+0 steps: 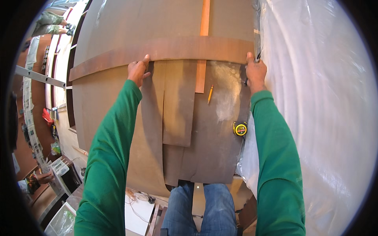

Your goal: The person measures a large sheet of wood with a tape measure and marks it with a pencil. They then use a straight edge and a utility knife to cut the wood along the marked line. Finally, they lift and move the cut piece of wood.

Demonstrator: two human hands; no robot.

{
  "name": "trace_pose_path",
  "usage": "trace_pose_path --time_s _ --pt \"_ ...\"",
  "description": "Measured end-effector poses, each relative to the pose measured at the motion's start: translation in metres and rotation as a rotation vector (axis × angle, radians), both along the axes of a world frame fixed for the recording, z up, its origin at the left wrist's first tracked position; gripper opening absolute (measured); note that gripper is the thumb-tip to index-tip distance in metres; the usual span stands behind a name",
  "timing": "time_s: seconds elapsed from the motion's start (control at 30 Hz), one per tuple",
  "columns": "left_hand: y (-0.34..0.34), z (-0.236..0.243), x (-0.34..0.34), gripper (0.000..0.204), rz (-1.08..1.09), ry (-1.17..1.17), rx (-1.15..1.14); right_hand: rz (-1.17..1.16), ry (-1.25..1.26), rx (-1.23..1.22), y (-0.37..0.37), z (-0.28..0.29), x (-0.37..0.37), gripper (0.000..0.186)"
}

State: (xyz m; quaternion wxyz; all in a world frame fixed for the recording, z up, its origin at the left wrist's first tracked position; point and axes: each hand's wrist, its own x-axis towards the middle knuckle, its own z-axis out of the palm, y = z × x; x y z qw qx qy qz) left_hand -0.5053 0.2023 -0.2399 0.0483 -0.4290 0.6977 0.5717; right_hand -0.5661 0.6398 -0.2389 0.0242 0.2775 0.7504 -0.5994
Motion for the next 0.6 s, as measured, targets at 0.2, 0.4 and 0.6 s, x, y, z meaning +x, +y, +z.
trace_pose_path --time_s 0.2,0.4,0.6 --pt "0.055 0.015 -0.026 0.113 -0.231 -0.355 -0.585 -0.069 -0.082 0.039 0.022 -0.036 -0.03 0.043" --pt "0.06 0.004 -0.022 0.134 -0.164 -0.385 -0.68 -0.045 -0.185 0.051 0.014 -0.048 -0.025 0.046" --pt "0.058 -0.011 -0.016 0.132 -0.113 -0.33 -0.791 -0.072 -0.199 -0.044 0.007 -0.041 -0.031 0.04"
